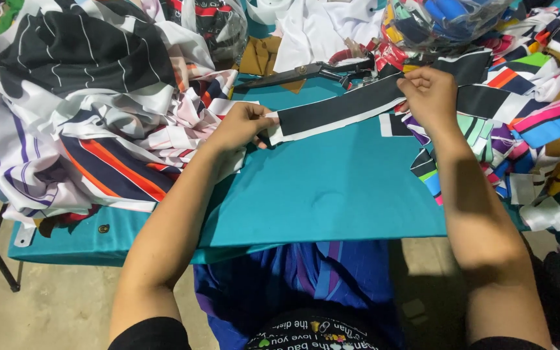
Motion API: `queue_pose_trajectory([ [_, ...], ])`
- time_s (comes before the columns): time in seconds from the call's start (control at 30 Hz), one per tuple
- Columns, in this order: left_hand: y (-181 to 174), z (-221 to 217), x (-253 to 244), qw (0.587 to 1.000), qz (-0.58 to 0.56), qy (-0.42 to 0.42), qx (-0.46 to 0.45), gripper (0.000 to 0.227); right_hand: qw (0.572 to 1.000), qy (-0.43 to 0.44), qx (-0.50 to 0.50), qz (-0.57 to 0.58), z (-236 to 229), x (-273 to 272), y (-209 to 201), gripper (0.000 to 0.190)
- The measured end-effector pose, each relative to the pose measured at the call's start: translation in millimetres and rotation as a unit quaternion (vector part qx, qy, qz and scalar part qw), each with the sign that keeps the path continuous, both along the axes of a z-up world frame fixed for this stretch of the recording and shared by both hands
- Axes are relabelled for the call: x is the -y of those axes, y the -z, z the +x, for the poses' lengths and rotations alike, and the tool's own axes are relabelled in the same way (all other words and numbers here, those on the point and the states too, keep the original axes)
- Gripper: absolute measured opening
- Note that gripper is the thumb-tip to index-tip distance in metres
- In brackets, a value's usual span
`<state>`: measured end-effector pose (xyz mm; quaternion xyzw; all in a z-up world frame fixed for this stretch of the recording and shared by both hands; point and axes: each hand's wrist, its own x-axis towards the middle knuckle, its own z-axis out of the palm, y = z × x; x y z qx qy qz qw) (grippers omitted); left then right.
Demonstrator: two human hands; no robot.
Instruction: Folding and organizing small scraps of patterned fabric on a work surface.
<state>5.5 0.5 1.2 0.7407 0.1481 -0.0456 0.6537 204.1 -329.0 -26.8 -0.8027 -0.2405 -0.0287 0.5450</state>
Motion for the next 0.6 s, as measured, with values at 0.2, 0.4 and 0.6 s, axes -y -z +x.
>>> queue_pose_trajectory([
  [0.2,11.7,2.1,-5.0,0.999,0.039,-0.006,0.003,0.018,1.000,-0.018,-0.002,-0.019,-0.1,-0.4,0.3,0.020],
  [0.4,6.7,-0.5,-0.3,0.999,0.049,0.007,0.013,0.019,1.000,-0.017,-0.004,-0.005,-3.5,-1.6,-3.9,0.019],
  [0.6,-8.6,-8.1,2.5,0.997,0.056,0.033,0.036,0.025,1.000,0.023,-0.006,0.009,-15.3,-4.0,-16.7,0.020],
])
